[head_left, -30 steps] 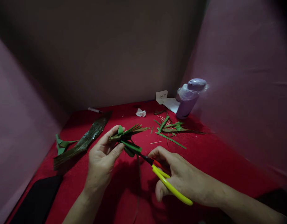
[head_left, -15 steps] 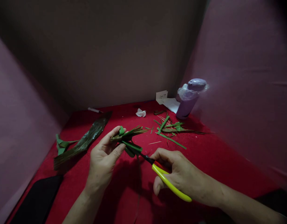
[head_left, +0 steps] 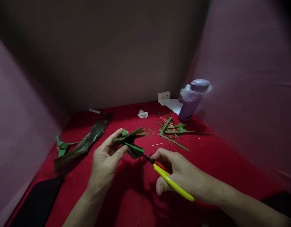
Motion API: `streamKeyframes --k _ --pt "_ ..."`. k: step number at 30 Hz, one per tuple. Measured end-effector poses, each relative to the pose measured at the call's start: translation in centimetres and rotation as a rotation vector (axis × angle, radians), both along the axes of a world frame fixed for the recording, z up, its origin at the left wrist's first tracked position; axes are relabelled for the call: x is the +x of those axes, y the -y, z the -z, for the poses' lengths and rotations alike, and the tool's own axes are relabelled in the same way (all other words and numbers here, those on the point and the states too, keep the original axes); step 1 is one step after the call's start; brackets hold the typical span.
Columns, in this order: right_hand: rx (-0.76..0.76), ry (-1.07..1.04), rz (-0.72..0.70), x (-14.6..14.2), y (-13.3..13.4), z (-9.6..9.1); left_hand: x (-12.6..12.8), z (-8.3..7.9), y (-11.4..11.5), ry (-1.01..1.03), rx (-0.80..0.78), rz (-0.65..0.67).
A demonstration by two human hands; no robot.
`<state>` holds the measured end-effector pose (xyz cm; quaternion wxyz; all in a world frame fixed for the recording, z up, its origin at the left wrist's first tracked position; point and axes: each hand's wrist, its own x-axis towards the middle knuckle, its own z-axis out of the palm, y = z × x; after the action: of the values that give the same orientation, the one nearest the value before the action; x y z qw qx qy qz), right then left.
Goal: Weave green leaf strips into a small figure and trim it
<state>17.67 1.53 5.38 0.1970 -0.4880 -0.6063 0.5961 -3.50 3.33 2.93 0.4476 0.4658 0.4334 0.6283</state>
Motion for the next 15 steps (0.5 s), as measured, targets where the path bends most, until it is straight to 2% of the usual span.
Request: streamKeyframes --k 5,15 --pt "0.132 0.090 0.021 0.10 -0.42 0.33 0.00 0.10 -0.25 -0.018 -0.002 0.005" --pt "0.125 -0.036 0.064 -0.21 -0.12 0.73 0.00 -0.31 -0.05 0.003 -0.025 0.024"
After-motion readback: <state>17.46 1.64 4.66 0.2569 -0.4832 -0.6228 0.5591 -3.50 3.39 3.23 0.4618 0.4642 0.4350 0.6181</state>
